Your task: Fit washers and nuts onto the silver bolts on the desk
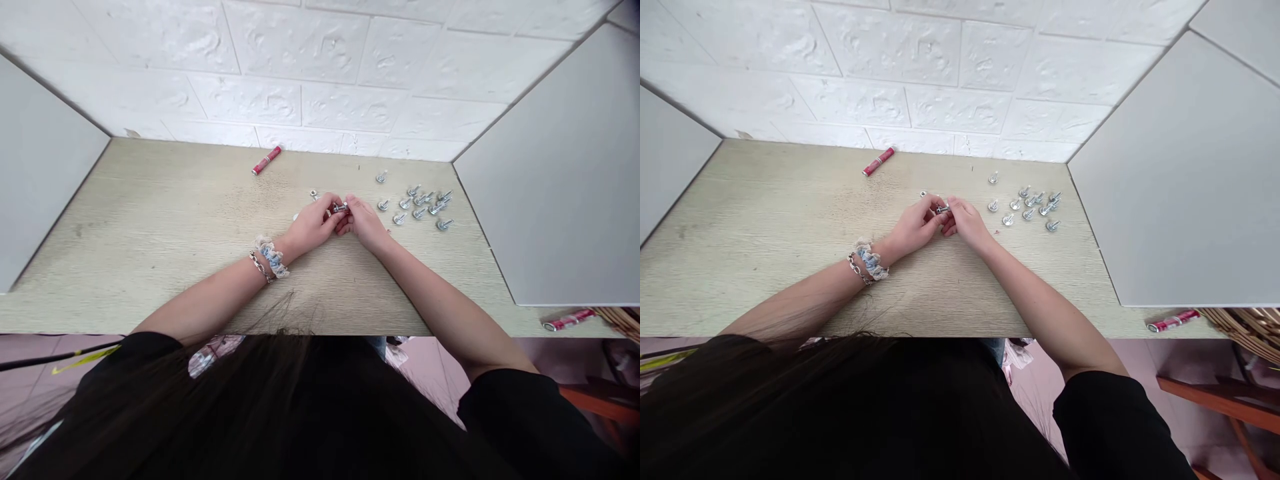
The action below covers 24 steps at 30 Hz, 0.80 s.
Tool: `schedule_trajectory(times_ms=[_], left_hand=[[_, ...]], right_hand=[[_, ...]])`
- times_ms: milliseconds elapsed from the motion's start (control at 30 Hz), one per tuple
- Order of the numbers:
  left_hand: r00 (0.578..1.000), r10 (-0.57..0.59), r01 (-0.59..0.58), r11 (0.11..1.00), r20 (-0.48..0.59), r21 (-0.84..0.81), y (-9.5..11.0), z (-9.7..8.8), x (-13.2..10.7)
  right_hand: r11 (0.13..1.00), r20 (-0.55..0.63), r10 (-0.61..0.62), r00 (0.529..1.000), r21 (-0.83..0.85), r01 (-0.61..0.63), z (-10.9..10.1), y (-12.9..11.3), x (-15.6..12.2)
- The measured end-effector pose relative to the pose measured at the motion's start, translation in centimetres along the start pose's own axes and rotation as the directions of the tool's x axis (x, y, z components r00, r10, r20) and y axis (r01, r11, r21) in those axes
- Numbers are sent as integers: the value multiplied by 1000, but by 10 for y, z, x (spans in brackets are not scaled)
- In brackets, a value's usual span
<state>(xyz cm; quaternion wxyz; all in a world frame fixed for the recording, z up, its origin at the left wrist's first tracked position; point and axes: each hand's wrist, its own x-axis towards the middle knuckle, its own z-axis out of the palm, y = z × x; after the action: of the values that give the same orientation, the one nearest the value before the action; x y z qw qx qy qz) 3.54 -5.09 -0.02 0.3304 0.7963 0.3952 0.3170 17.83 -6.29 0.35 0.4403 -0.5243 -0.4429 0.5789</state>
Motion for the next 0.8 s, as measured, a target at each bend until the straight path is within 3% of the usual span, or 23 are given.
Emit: schedule_trajectory(times_ms=[800], left_hand=[[1000,-4,4,1000,-11,7,-2,1,0]], right_hand=[[1000,17,3,1000,-18,-3,0,0,1]])
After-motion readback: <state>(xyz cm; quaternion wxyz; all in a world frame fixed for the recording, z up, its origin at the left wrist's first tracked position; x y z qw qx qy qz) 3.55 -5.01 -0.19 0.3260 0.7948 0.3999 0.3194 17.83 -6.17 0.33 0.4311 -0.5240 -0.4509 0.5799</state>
